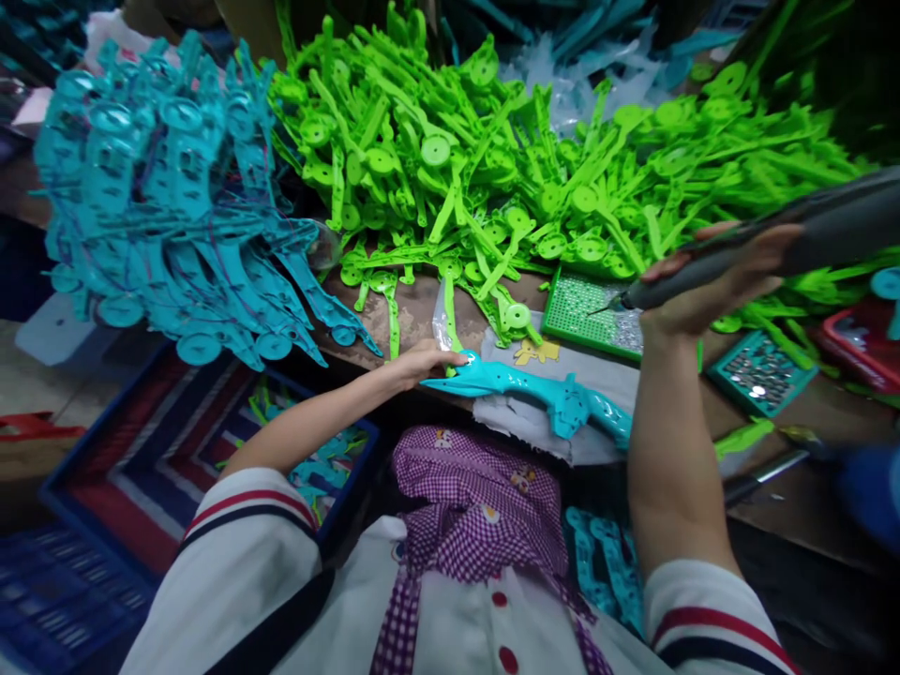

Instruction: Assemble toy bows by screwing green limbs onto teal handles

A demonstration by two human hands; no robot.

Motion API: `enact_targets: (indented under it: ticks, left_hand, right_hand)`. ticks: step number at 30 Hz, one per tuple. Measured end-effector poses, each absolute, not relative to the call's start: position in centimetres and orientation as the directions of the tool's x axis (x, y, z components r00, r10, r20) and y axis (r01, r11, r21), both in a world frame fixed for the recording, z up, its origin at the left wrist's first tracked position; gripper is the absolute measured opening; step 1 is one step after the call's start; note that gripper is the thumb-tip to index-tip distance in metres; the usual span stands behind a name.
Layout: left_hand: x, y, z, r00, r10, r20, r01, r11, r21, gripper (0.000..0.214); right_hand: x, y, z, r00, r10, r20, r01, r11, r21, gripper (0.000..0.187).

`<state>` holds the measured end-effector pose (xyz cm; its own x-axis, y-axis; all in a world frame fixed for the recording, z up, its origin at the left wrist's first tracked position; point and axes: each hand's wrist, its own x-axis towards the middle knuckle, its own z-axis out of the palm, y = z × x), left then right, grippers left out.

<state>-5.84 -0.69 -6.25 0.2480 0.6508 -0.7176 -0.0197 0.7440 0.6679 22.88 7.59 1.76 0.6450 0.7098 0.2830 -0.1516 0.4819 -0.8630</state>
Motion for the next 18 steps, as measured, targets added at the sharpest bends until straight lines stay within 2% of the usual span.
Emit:
enact_targets:
  ticks: [3,5,8,12,18]
  left_hand:
    - [-5.9,-0.7,-6.7,0.272,0.657,-0.703,-0.025,0.736,0.677,0.014]
    - [-6.0,-0.7,-7.0,0.287,0.654,-0.7,-0.021,0.734,0.678,0.014]
    - [-6.1,-0.7,-7.1,0.294,0.658,-0.693,-0.022,0.73,0.684,0.013]
    - [-6.0,-0.6,-7.2,0.295,0.667,-0.684,-0.02,0.721,0.693,0.014]
    - [-6.1,-0.5,-7.1,0.3,0.684,-0.664,-0.012,0.699,0.715,0.018]
  right_hand:
    - [18.7,4.0,3.2,0.543,0.778,0.316,-0.225,0.497,-0.838,0.062]
    - [15.1,1.7,3.2,0.375,0.879,0.295,-0.292,0.414,-0.862,0.064]
    - [10.7,-0.3,2.5,0.222,0.942,0.25,-0.37,0.319,-0.873,0.063]
    - [9.0,-0.6,1.4,0.15,0.954,0.261,-0.349,0.298,-0.888,0.058]
    - [8.8,-0.6,1.0,0.141,0.939,0.313,-0.375,0.343,-0.861,0.054]
